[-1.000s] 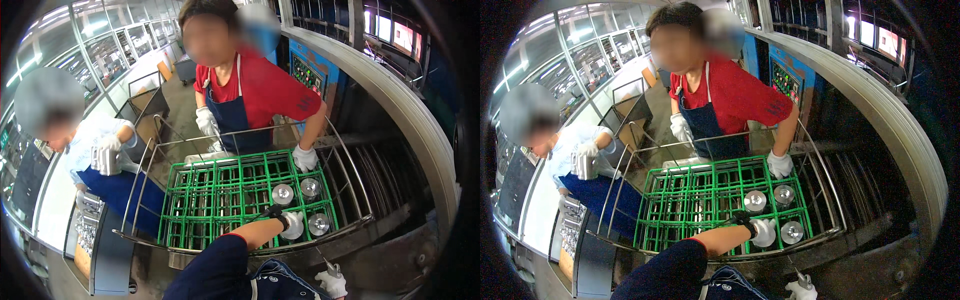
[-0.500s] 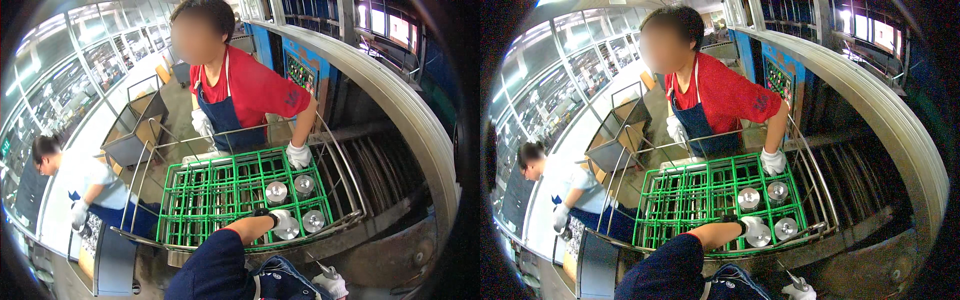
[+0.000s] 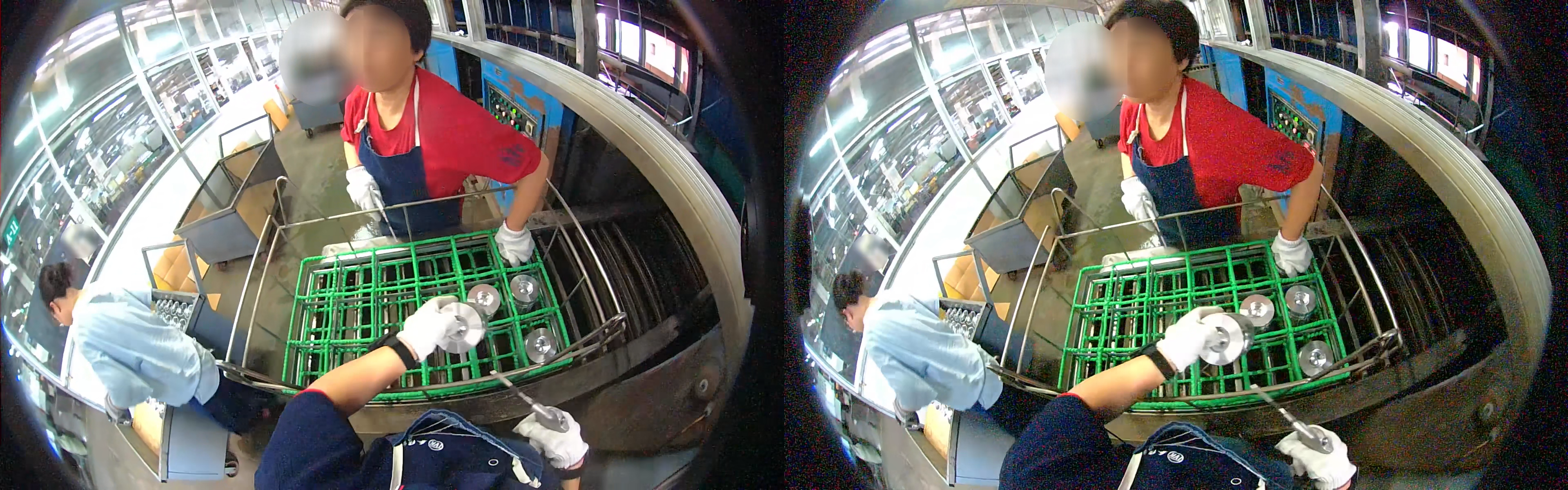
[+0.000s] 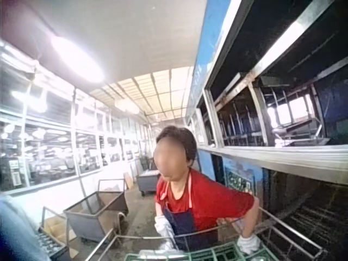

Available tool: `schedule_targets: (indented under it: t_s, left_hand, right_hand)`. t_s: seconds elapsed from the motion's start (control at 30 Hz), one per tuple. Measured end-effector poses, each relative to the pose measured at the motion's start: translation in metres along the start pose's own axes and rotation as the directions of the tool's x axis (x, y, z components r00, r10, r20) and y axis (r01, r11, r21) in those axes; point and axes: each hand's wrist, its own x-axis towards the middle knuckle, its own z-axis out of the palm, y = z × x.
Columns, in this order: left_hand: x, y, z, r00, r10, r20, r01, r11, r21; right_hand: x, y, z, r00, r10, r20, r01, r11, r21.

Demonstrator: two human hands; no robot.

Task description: Inspecting metal pistons at a workstation and placing them into storage bins.

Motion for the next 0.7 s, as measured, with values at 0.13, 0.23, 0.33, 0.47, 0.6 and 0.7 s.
schedule_targets:
  t_s: [0.13, 0.23, 0.33, 0.47, 0.6, 0.7]
  left_hand:
    - [-0.008, -0.015, -0.046, 0.996, -0.062, -0.07, 0.014, 0.84, -0.543]
    - [-0.005, -0.04, -0.073, 0.983, -0.14, -0.116, 0.017, 0.705, -0.709]
    - [-0.002, -0.031, -0.091, 0.992, -0.123, 0.008, 0.077, 0.568, -0.82]
    - [-0.007, -0.018, -0.086, 0.995, -0.101, -0.023, 0.035, 0.538, -0.842]
    - [-0.017, -0.019, -0.089, 0.994, -0.062, 0.093, 0.111, 0.471, -0.875]
    - [-0.022, -0.003, -0.083, 0.984, -0.025, 0.174, 0.17, 0.384, -0.908]
  right_hand:
    - [0.044, 0.017, 0.025, 0.953, -0.298, -0.059, 0.294, 0.953, -0.074]
    - [0.038, -0.026, 0.055, 0.985, -0.171, -0.014, 0.17, 0.984, -0.061]
    - [0.04, -0.047, 0.079, 0.991, -0.113, 0.07, 0.105, 0.988, 0.113]
    - [0.058, -0.045, 0.089, 0.979, -0.179, -0.096, 0.191, 0.971, 0.143]
    - [0.035, -0.06, 0.101, 0.99, -0.096, 0.102, 0.092, 0.995, 0.038]
    - [0.053, -0.038, 0.096, 0.971, -0.175, -0.162, 0.201, 0.966, 0.161]
